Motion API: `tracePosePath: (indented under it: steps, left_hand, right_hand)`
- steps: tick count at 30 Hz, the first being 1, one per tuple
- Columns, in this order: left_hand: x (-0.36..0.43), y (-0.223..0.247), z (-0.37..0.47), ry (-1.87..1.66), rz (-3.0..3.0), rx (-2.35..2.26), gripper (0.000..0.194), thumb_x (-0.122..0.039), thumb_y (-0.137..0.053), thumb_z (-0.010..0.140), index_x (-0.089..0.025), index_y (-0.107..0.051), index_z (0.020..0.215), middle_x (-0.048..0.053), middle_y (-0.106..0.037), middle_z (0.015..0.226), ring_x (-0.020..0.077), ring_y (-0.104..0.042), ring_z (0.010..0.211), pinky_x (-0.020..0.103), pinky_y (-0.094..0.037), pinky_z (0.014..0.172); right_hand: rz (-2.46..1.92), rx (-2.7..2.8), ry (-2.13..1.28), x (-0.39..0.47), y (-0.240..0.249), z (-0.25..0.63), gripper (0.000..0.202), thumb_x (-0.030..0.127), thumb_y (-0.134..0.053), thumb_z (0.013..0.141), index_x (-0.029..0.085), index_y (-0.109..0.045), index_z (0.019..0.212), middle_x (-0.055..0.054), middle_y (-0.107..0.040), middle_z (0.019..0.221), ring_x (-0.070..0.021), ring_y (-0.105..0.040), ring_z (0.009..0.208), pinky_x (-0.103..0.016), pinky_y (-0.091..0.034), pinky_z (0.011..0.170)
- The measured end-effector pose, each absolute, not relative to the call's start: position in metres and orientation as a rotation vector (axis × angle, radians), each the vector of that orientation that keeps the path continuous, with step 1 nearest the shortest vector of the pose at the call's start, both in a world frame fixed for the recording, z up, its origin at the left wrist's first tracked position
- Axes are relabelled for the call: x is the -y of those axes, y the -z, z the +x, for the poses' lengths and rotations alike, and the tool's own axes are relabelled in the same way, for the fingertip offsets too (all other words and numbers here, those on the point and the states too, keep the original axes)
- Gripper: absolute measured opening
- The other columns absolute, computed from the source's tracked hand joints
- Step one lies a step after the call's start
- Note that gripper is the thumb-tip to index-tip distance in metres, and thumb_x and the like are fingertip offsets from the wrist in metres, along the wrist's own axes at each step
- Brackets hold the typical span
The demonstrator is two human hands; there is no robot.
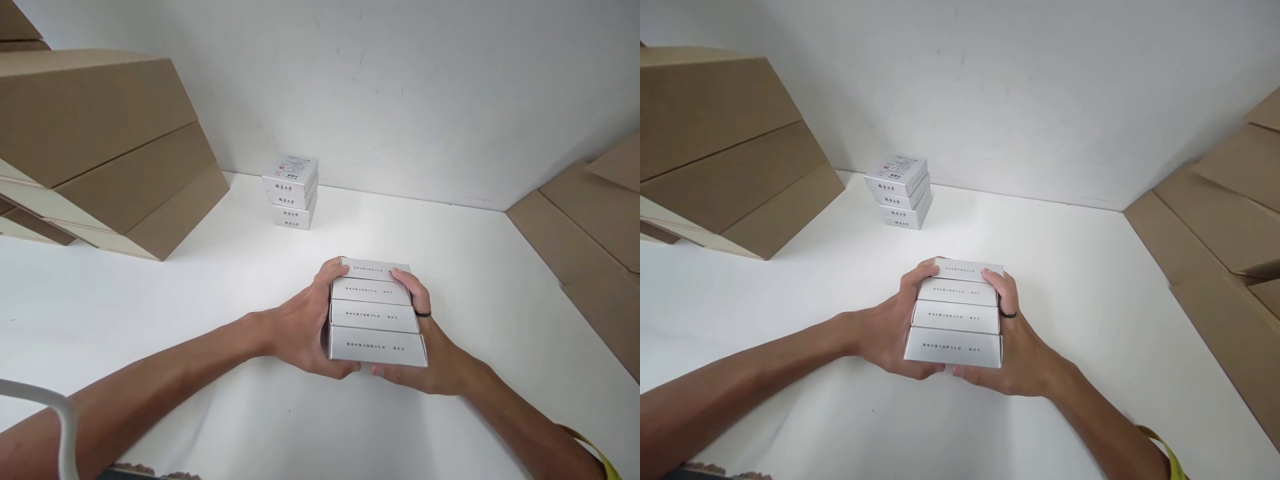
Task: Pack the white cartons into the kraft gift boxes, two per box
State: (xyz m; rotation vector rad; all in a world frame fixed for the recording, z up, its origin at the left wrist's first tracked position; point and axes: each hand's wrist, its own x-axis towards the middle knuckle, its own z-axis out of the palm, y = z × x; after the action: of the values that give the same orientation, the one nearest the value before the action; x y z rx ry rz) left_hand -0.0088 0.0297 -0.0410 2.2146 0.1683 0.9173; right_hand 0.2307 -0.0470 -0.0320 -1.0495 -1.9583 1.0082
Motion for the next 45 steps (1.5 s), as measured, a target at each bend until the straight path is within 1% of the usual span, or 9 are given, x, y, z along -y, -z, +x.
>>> tracePosePath:
  steps: [4, 13, 18, 23, 26, 29, 35, 41, 45]
  left_hand:
    - [-0.034, 0.036, -0.010, -1.024, 2.317, -0.108, 0.123, -0.035, -0.085, 0.060, -0.040, -0.004, 0.152, 0.010, -0.030, 0.124, 0.0430, -0.026, 0.132, 0.065, -0.047, 0.102]
    - [-0.033, 0.040, -0.014, -0.731, 2.263, -0.310, 0.123, -0.040, -0.087, 0.062, -0.041, -0.002, 0.152, 0.011, -0.028, 0.127, 0.0362, -0.042, 0.118, 0.054, -0.057, 0.085]
    - [-0.035, 0.040, -0.009, -1.042, 2.385, -0.150, 0.123, -0.039, -0.087, 0.061, -0.041, -0.006, 0.153, 0.010, -0.036, 0.124, 0.0415, -0.031, 0.128, 0.064, -0.048, 0.100]
    - [-0.033, 0.036, -0.011, -0.714, 2.284, -0.343, 0.128, -0.043, -0.086, 0.066, -0.039, 0.007, 0.155, 0.014, -0.030, 0.134, 0.0380, -0.046, 0.121, 0.058, -0.056, 0.090]
    - [-0.033, 0.036, -0.012, -0.688, 2.286, -0.377, 0.132, -0.045, -0.086, 0.065, -0.039, 0.009, 0.156, 0.016, -0.024, 0.141, 0.0442, -0.038, 0.132, 0.063, -0.054, 0.095]
    - [-0.034, 0.040, -0.013, -0.686, 2.275, -0.415, 0.140, -0.046, -0.088, 0.062, -0.038, 0.015, 0.156, 0.018, -0.016, 0.148, 0.0490, -0.023, 0.143, 0.068, -0.047, 0.104]
    - [-0.034, 0.045, -0.016, -0.704, 2.169, -0.414, 0.136, -0.041, -0.090, 0.062, -0.039, 0.009, 0.156, 0.017, -0.030, 0.144, 0.0421, -0.043, 0.132, 0.064, -0.051, 0.099]
    - [-0.034, 0.041, -0.017, -0.707, 2.135, -0.389, 0.142, -0.038, -0.090, 0.064, -0.034, 0.017, 0.158, 0.019, -0.039, 0.147, 0.0423, -0.044, 0.137, 0.064, -0.047, 0.106]
    - [-0.037, 0.045, -0.018, -0.591, 2.126, -0.409, 0.142, -0.035, -0.089, 0.065, -0.033, 0.019, 0.158, 0.021, -0.042, 0.150, 0.0434, -0.045, 0.139, 0.068, -0.045, 0.105]
  right_hand:
    - [-1.001, 2.029, -0.695, 0.047, 0.028, 0.231, 0.121, 0.040, -0.087, 0.069, 0.047, 0.000, 0.153, -0.009, -0.021, 0.141, -0.0352, -0.037, 0.133, -0.060, -0.055, 0.101]
    - [-1.189, 2.061, -0.911, 0.046, 0.031, 0.236, 0.121, 0.048, -0.083, 0.076, 0.046, 0.008, 0.155, -0.011, -0.023, 0.149, -0.0342, -0.040, 0.136, -0.058, -0.057, 0.099]
    - [-0.977, 2.082, -0.738, 0.044, 0.033, 0.235, 0.123, 0.038, -0.082, 0.074, 0.045, 0.010, 0.155, -0.011, -0.021, 0.150, -0.0357, -0.041, 0.137, -0.051, -0.059, 0.097]
    - [-1.231, 2.023, -1.047, 0.046, 0.028, 0.234, 0.129, 0.050, -0.079, 0.080, 0.042, 0.027, 0.155, -0.012, -0.038, 0.156, -0.0362, -0.046, 0.139, -0.063, -0.055, 0.101]
    - [-1.217, 1.993, -1.095, 0.048, 0.029, 0.233, 0.130, 0.050, -0.078, 0.081, 0.043, 0.029, 0.154, -0.011, -0.036, 0.159, -0.0355, -0.043, 0.143, -0.068, -0.051, 0.104]
    - [-1.160, 1.992, -1.107, 0.048, 0.033, 0.233, 0.127, 0.048, -0.077, 0.082, 0.044, 0.028, 0.154, -0.010, -0.038, 0.159, -0.0340, -0.042, 0.144, -0.071, -0.048, 0.106]
    - [-1.159, 1.979, -1.106, 0.046, 0.036, 0.235, 0.130, 0.050, -0.085, 0.076, 0.047, 0.018, 0.155, -0.011, -0.035, 0.158, -0.0349, -0.040, 0.145, -0.067, -0.050, 0.106]
    - [-1.043, 1.981, -0.828, 0.045, 0.037, 0.234, 0.122, 0.049, -0.088, 0.072, 0.045, 0.003, 0.154, -0.011, -0.013, 0.155, -0.0356, -0.028, 0.147, -0.062, -0.046, 0.113]
    - [-1.169, 1.994, -0.957, 0.044, 0.037, 0.236, 0.115, 0.049, -0.085, 0.075, 0.045, 0.000, 0.153, -0.011, -0.013, 0.155, -0.0334, -0.036, 0.142, -0.059, -0.051, 0.106]
